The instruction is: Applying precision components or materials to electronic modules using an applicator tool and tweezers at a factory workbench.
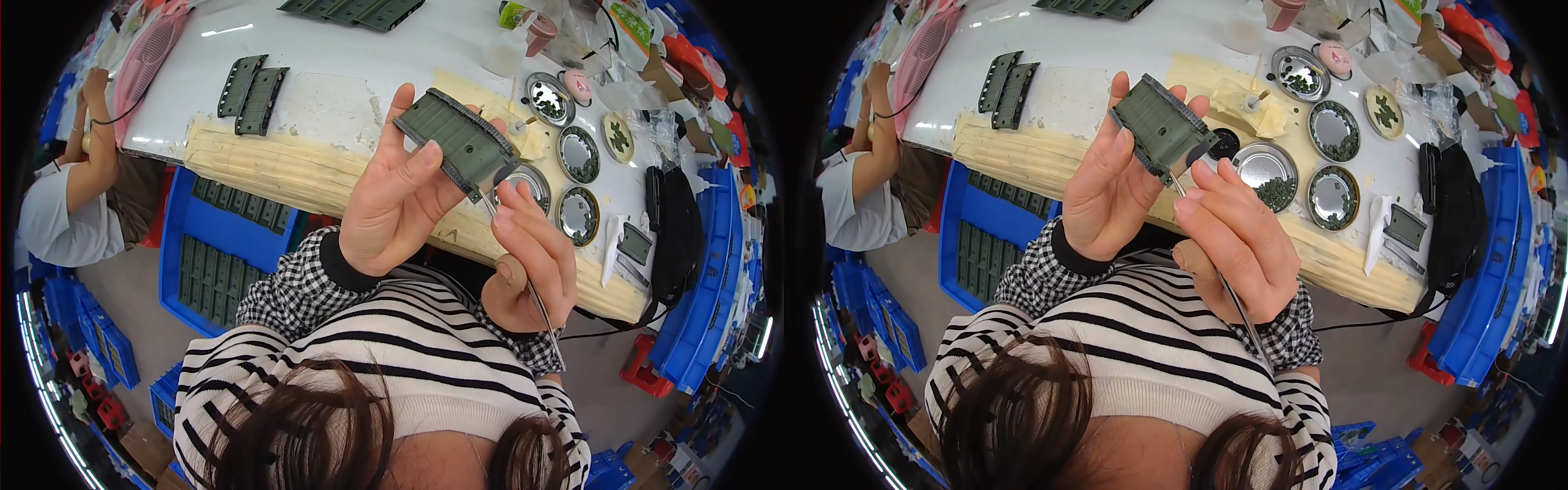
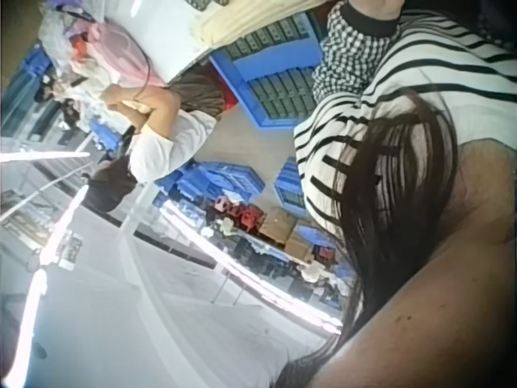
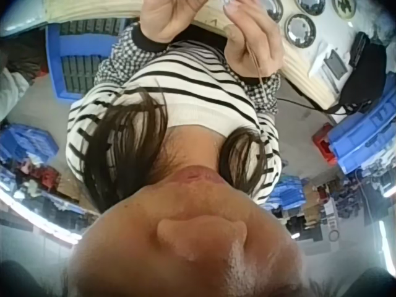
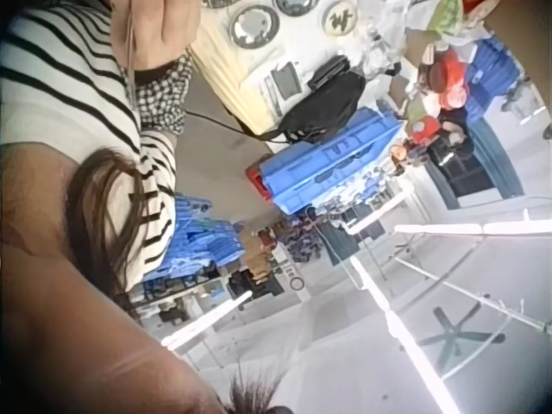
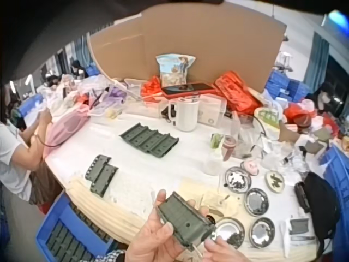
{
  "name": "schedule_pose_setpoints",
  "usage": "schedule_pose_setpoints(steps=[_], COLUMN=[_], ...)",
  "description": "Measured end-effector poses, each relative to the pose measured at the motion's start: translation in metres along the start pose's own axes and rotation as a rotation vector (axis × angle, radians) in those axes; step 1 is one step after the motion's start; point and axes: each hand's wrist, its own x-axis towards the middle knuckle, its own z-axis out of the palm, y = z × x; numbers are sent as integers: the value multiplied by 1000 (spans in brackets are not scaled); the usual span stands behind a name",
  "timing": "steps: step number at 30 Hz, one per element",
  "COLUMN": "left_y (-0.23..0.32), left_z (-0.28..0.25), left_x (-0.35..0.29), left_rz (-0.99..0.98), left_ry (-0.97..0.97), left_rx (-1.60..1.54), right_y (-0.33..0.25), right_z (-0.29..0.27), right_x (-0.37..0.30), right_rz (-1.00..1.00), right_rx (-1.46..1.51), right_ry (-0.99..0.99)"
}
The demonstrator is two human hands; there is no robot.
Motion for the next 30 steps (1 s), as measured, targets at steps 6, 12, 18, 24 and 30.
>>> schedule_pose_setpoints(steps=[6,12,18,24,30], left_y=[3,3,3,2,1], left_z=[-4,-5,-5,-8,-7], left_x=[1,1,0,0,0], left_rz=[-20,-55,-71,-60,-32], left_ry=[-29,-22,-20,-35,-11], left_rx=[-8,-39,-56,-68,-66], right_y=[2,4,7,6,6], right_z=[-2,-7,-8,-7,-5], right_x=[3,7,7,7,6], right_rz=[-32,-11,-22,-1,-4], right_rx=[2,12,-8,-10,-18], right_ry=[-8,-24,-31,-25,-22])
